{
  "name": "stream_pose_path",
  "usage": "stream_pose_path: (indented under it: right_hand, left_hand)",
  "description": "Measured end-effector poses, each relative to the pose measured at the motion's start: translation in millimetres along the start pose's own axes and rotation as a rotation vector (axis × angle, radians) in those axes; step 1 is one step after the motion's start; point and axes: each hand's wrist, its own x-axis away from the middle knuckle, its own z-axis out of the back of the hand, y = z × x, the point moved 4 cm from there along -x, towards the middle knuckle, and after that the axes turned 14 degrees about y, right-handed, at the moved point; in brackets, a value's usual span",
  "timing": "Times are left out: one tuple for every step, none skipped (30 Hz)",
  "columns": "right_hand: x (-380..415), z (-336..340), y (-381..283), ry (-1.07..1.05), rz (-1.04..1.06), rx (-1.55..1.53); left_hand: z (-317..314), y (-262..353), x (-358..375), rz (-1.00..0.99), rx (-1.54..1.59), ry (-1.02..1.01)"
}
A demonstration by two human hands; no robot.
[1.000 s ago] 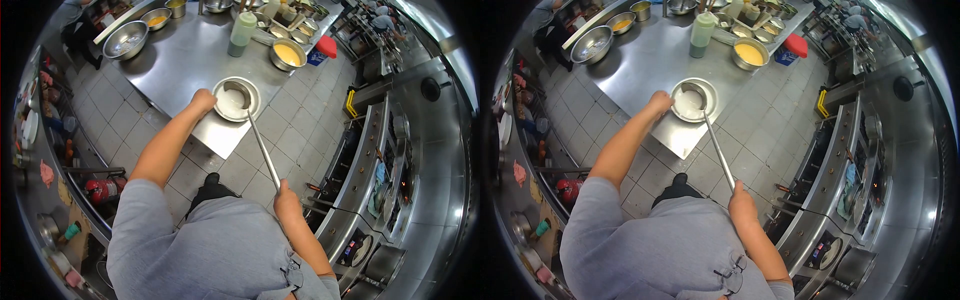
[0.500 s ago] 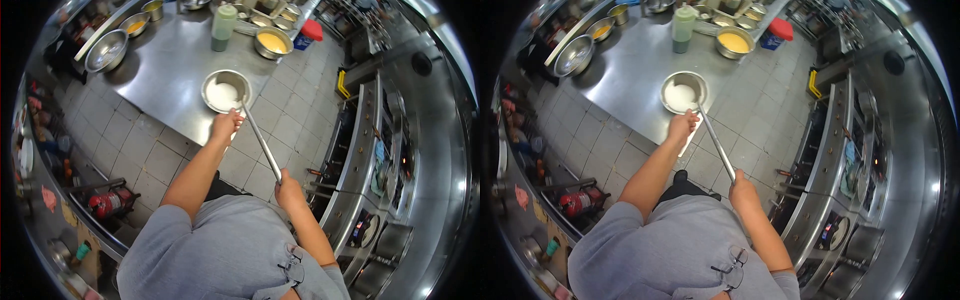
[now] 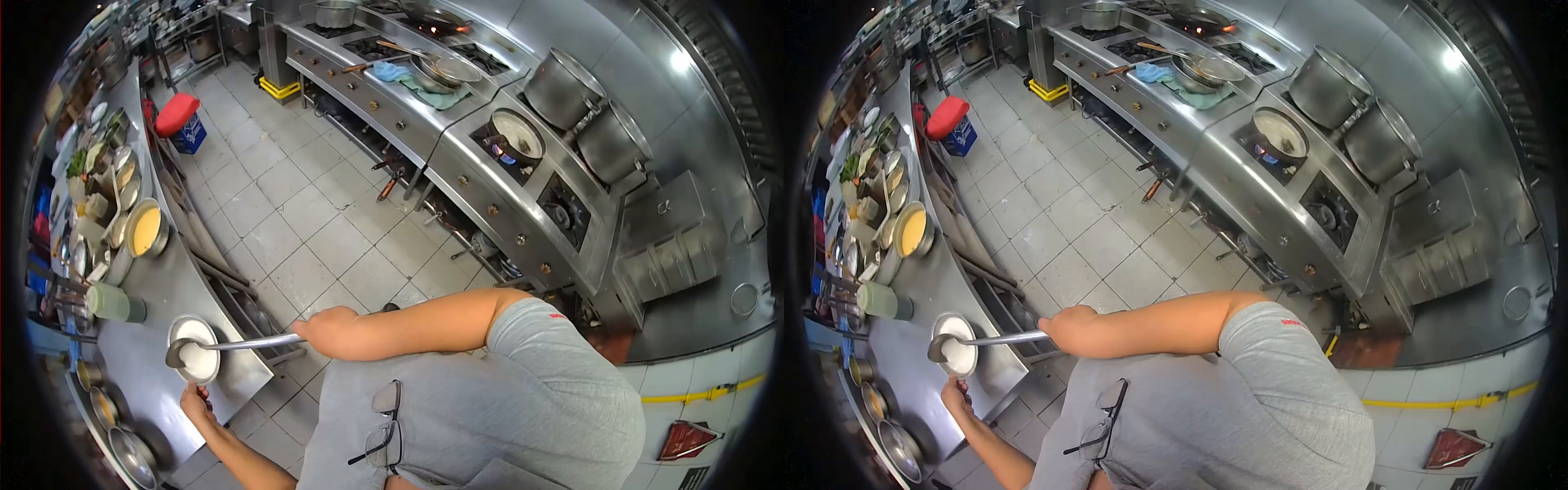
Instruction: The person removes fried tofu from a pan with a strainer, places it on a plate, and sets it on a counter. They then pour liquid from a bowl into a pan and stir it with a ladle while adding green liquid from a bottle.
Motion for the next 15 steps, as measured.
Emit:
stream_pose_path:
  right_hand:
    - [-1, -2, 2, 0.008, -0.002, -0.008]
    - [-2, -4, 3, -0.002, -0.011, -0.016]
    - [-2, -7, 4, -0.015, -0.018, -0.024]
    - [-1, -8, 5, -0.021, -0.012, -0.028]
    - [-1, -8, 6, -0.019, -0.024, -0.052]
    - [-2, -8, 7, -0.019, -0.033, -0.074]
    - [-2, -7, 5, -0.03, -0.018, -0.076]
    - [-1, -7, 4, -0.056, -0.035, -0.082]
    - [-1, -7, 4, -0.082, -0.053, -0.088]
    - [-1, -9, 3, -0.095, -0.039, -0.086]
    - [0, -10, 4, -0.083, -0.058, -0.096]
    - [-1, -12, 4, -0.08, -0.067, -0.104]
    - [-2, -19, 5, -0.117, -0.024, -0.093]
    - [-4, -25, 10, -0.073, 0.005, -0.076]
    - [-8, -28, 10, -0.04, 0.05, -0.061]
  left_hand:
    - [6, 2, -19, -0.071, -0.072, -0.024]
    - [8, 2, -32, -0.135, -0.11, 0.011]
    - [-1, 9, -17, -0.137, -0.115, 0.015]
    - [-8, 18, 0, -0.207, 0.107, 0.18]
    - [-6, 20, 13, -0.276, 0.328, 0.349]
    - [-9, -1, 4, -0.124, 0.364, 0.313]
    - [-18, -26, 2, -0.015, 0.476, 0.188]
    - [-36, -6, 68, 0.126, 0.505, 0.239]
    - [-57, -8, 97, 0.293, 0.538, 0.223]
    - [-78, -30, 92, 0.385, 0.551, -0.088]
    - [-102, -18, 123, 0.405, 0.706, -0.107]
    - [-113, -2, 146, 0.296, 0.739, -0.082]
    - [-113, 1, 147, 0.224, 0.757, -0.044]
    - [-109, -7, 132, 0.168, 0.726, -0.028]
    - [-101, -7, 126, 0.17, 0.66, -0.068]
